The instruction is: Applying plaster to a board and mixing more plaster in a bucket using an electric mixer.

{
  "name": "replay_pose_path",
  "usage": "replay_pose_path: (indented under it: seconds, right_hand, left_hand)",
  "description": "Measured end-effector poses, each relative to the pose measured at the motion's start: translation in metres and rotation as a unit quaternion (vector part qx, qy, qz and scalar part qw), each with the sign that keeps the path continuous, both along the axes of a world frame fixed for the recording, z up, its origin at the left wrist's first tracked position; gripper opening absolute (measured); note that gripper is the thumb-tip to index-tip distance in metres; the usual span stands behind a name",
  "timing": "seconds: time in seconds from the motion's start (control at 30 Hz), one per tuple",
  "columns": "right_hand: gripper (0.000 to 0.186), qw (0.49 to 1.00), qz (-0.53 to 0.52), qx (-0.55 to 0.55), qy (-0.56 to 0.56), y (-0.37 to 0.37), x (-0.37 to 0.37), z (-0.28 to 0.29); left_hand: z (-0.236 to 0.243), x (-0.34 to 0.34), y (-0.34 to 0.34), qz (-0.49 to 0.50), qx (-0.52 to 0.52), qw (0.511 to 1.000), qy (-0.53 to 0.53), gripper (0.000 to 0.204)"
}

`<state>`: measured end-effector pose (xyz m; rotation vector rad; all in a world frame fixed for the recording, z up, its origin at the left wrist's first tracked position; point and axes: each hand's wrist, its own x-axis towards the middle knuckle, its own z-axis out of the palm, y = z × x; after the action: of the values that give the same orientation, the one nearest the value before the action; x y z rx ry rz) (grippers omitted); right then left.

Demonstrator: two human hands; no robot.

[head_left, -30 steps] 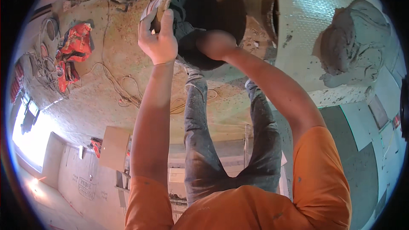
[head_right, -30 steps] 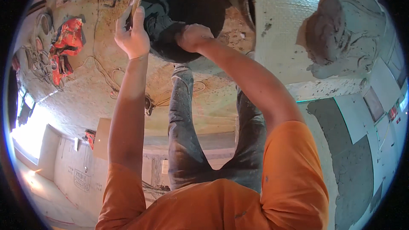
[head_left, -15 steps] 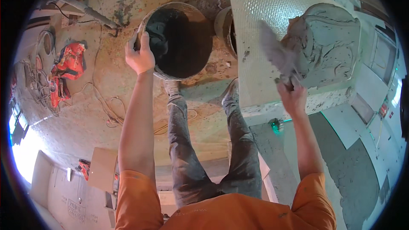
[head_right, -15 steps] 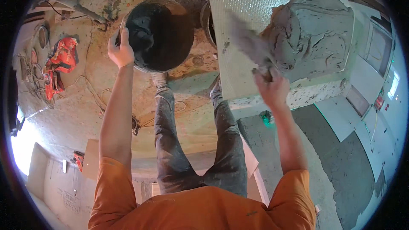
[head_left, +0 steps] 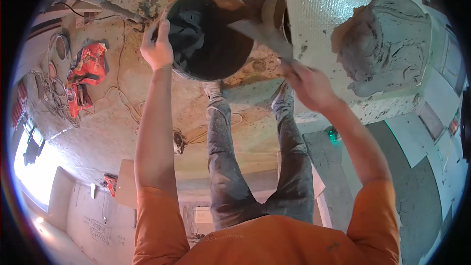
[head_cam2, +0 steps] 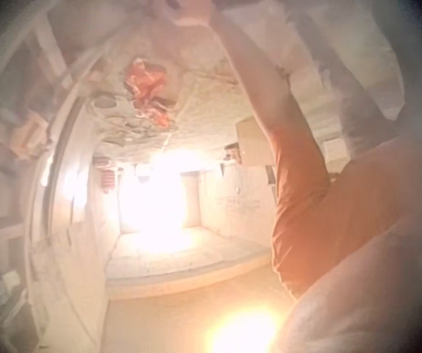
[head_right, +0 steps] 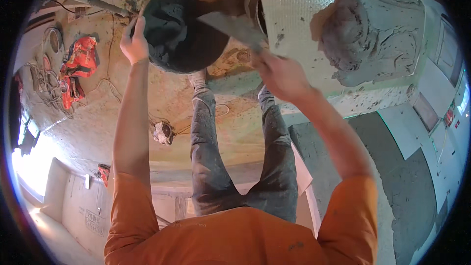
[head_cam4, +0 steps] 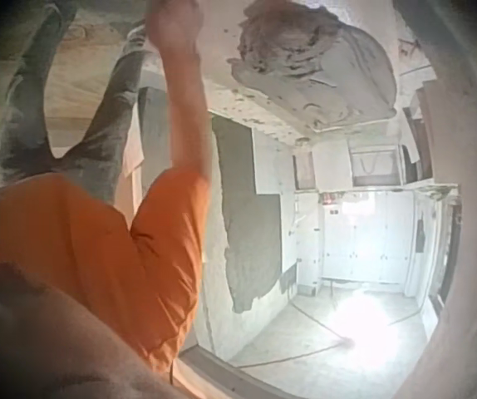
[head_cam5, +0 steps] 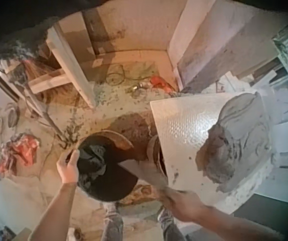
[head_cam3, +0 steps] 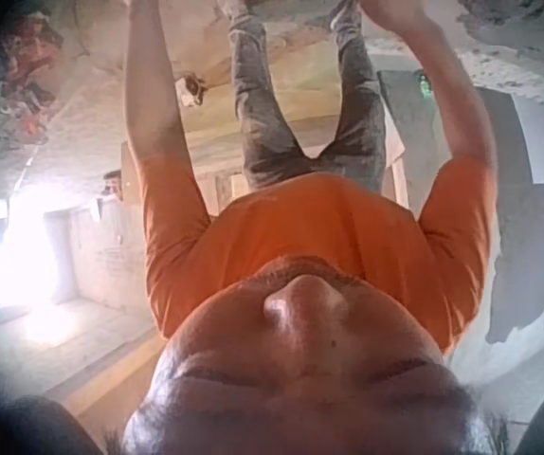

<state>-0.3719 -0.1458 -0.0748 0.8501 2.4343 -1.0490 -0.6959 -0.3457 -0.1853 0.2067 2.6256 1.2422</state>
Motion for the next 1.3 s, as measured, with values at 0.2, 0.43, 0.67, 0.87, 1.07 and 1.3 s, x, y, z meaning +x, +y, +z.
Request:
replay_pose_path:
  seconds: [0.2, 0.43, 0.67, 0.87, 1.07, 1.3]
  right_hand:
    - [0.033, 0.954, 0.279, 0.105, -0.017, -0.027, -0.202, -0.161]
    - [0.036, 0.96, 0.264, -0.062, -0.064, -0.091, -0.208, -0.283]
    - [0.043, 0.925, 0.175, -0.255, -0.218, -0.078, -0.155, -0.339]
    - [0.045, 0.977, 0.171, 0.044, -0.123, -0.127, -0.225, -0.27]
    - [0.04, 0.923, 0.343, 0.057, -0.164, -0.109, -0.226, -0.352]
    - [0.033, 0.941, 0.313, -0.03, -0.122, -0.142, -0.204, -0.338]
  left_hand:
    - [0.008, 0.024, 0.012, -0.061, 0.005, 0.995, -0.072, 0.038]
    - [0.01, 0.031, -0.017, -0.25, 0.022, 0.967, 0.037, 0.034]
    - [-0.002, 0.036, -0.01, -0.269, 0.086, 0.958, 0.055, 0.035]
    - [0.006, 0.027, -0.027, -0.245, 0.038, 0.966, 0.067, 0.035]
    - [-0.008, 0.016, -0.033, -0.212, 0.088, 0.963, 0.139, 0.036]
    - [-0.013, 0.016, -0.065, -0.154, 0.121, 0.977, 0.088, 0.036]
